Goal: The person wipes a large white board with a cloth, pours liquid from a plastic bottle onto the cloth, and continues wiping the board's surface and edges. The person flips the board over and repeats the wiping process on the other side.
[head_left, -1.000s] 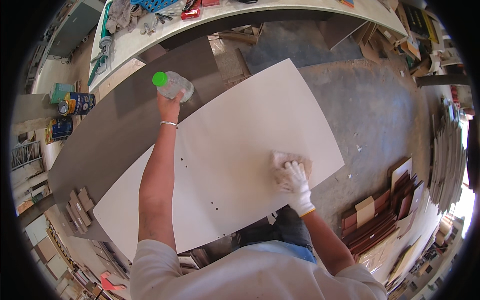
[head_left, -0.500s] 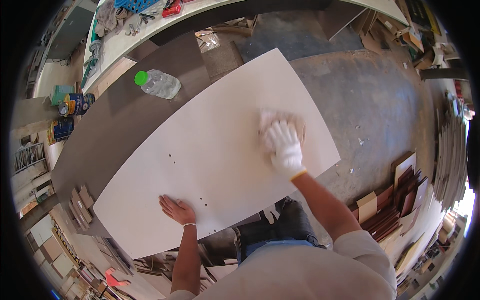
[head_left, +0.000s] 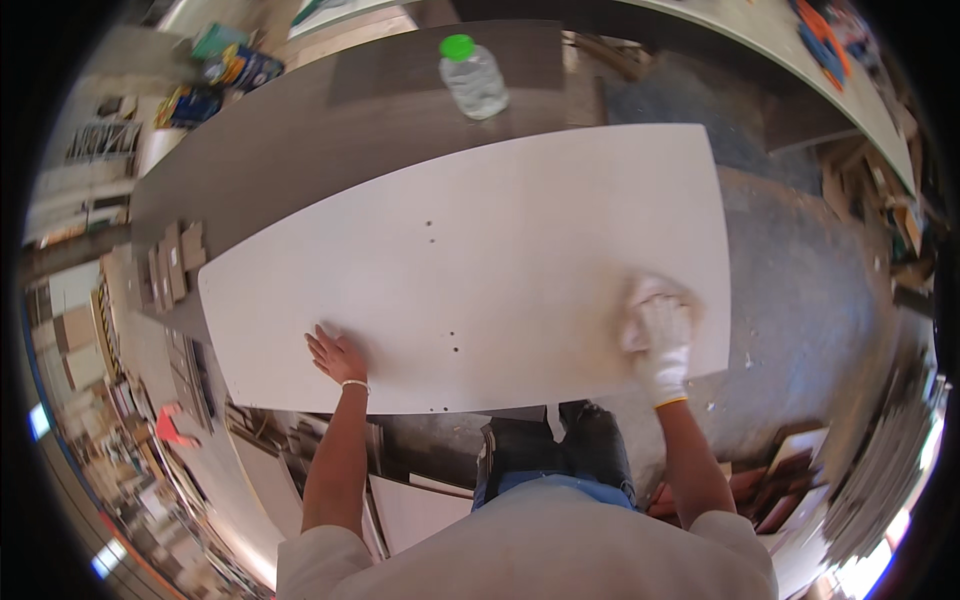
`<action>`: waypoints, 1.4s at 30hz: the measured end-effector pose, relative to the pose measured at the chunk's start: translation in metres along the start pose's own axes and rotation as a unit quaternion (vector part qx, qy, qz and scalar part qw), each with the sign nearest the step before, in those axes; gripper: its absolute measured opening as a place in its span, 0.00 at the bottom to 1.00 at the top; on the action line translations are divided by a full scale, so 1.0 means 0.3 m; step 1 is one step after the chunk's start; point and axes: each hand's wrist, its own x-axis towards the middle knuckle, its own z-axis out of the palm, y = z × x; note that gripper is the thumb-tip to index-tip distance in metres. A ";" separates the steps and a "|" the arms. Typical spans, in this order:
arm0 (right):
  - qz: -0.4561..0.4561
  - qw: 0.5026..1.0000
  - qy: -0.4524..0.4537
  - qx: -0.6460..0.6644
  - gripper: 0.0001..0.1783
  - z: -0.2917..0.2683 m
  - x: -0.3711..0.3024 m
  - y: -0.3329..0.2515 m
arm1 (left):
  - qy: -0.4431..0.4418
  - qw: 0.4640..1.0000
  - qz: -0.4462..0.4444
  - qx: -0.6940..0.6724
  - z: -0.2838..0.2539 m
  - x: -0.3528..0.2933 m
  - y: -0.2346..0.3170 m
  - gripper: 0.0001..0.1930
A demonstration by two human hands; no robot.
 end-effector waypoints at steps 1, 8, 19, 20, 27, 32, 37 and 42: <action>0.028 0.998 0.036 -0.039 0.40 0.023 0.072 0.085 | -0.008 0.998 -0.056 0.015 -0.010 0.038 -0.029 0.33; -0.031 0.994 0.102 -0.018 0.31 0.127 0.921 -0.298 | -0.005 0.997 -0.080 -0.017 0.029 0.014 -0.043 0.34; -0.161 0.985 -0.058 0.012 0.34 0.135 0.378 -0.492 | 0.056 0.998 -0.011 0.004 0.014 -0.018 -0.088 0.33; -0.100 0.995 -0.001 -0.022 0.37 0.149 0.402 -0.446 | 0.062 0.998 -0.008 0.003 0.019 -0.019 -0.086 0.33; -0.206 0.918 -0.338 -0.024 0.28 0.093 0.202 -0.687 | 0.061 0.998 -0.014 0.006 0.031 -0.019 -0.096 0.33; -0.037 0.981 0.084 0.171 0.22 0.202 0.309 -0.552 | 0.074 0.997 -0.005 0.026 0.060 0.014 -0.083 0.34; -0.212 0.962 -0.174 -0.007 0.23 0.056 0.193 -0.674 | 0.083 0.996 -0.005 0.031 0.080 -0.001 -0.140 0.33; -0.004 0.999 -0.015 -0.032 0.21 0.108 0.249 -0.437 | 0.072 0.997 -0.006 0.024 0.089 0.004 -0.096 0.33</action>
